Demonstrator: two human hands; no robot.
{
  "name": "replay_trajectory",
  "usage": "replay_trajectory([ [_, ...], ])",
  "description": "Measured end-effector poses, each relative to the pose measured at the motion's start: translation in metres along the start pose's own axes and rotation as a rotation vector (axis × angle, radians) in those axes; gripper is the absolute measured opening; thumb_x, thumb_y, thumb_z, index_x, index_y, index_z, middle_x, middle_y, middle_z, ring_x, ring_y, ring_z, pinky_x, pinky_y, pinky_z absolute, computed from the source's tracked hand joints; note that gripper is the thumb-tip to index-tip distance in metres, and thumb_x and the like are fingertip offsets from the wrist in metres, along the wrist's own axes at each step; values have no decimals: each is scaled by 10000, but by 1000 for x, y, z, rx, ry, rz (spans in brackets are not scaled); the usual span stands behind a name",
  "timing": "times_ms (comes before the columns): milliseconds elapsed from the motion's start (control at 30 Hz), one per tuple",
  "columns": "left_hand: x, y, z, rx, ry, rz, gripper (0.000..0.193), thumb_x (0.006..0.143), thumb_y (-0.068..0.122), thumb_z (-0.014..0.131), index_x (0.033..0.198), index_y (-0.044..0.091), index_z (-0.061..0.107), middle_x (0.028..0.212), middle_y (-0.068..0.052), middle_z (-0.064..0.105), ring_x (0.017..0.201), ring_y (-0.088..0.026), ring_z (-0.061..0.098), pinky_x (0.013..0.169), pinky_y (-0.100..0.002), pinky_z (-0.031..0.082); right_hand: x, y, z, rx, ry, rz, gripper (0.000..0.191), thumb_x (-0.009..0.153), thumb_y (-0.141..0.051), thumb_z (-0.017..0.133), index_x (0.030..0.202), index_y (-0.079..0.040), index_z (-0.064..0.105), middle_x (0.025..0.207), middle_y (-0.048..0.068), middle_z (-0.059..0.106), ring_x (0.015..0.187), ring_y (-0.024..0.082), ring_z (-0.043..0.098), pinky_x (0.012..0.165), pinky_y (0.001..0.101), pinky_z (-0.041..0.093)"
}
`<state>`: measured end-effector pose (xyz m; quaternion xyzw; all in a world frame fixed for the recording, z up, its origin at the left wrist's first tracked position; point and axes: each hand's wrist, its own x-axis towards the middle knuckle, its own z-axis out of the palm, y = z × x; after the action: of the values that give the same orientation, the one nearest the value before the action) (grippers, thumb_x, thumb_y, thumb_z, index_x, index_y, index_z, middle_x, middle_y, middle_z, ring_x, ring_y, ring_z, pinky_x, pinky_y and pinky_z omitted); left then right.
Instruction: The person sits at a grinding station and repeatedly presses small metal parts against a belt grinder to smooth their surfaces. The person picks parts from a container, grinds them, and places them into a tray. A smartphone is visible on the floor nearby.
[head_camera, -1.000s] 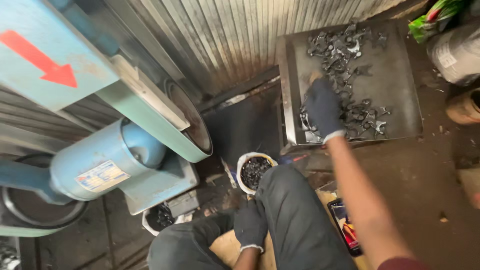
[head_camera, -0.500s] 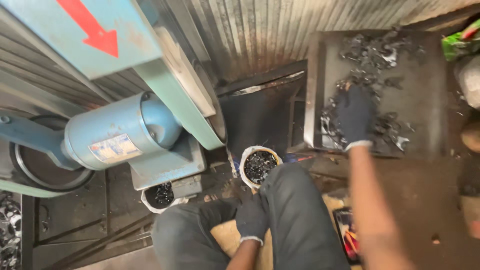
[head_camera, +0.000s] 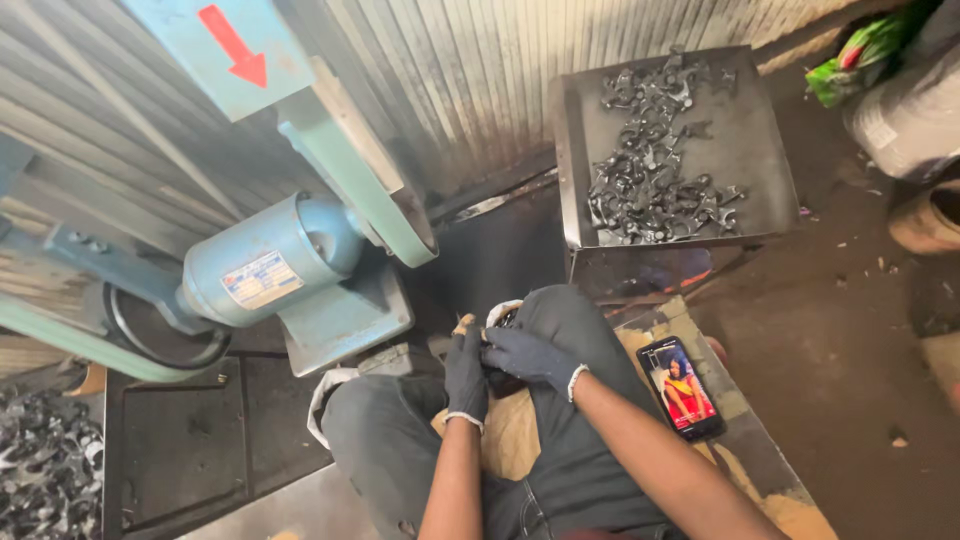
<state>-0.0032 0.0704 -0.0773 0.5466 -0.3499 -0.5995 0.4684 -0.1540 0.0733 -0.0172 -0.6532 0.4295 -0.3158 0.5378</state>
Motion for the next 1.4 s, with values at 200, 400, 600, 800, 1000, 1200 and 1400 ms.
replay_trajectory([
  [200,-35,27,-3,312,148,169,447,980,302,569,1278,-22,648,1090,-102,756,972,-177,679,873,-316,501,-9,-18,20,-405,37,-67,351,949,-297,604,1163,-18,612,1011,230,703,934,415,665,800,481,512],
  [400,-54,42,-4,218,169,111,357,990,245,602,1204,-17,715,956,-72,740,862,-142,632,745,-332,510,-13,-21,23,-462,78,40,364,975,-307,563,1226,-43,574,981,244,697,911,436,658,787,525,497],
  [600,-47,34,-12,261,256,264,372,894,149,656,1234,7,612,958,-25,700,824,-80,630,715,-255,529,-7,-9,11,120,-65,69,416,948,-217,618,1332,-86,524,1024,115,690,903,248,679,775,407,553],
  [800,-37,52,-15,28,-182,-61,315,1035,257,559,1050,-17,713,932,-45,732,821,-100,664,734,-253,543,1,-9,-3,128,-104,-117,521,942,-128,703,1430,-47,541,1116,52,671,1003,135,593,896,315,510],
  [1000,6,111,-54,283,-388,60,305,1038,262,536,1099,19,710,966,-14,730,873,-99,665,745,-256,544,45,-26,-21,346,-95,-69,489,921,-125,731,1378,-39,579,1085,30,720,915,98,701,798,268,595],
  [1200,66,63,-52,630,-184,114,330,1026,280,534,1095,20,724,993,-126,733,927,-235,696,794,-352,526,88,1,19,661,87,255,343,987,-83,671,1312,26,662,956,67,693,752,128,625,652,272,511],
  [1400,98,24,-44,339,97,-53,370,1064,276,458,1093,-12,688,932,-246,711,891,-412,671,752,-462,514,135,37,10,498,148,92,354,919,-79,654,1256,21,689,1029,21,716,905,80,613,792,243,510],
])
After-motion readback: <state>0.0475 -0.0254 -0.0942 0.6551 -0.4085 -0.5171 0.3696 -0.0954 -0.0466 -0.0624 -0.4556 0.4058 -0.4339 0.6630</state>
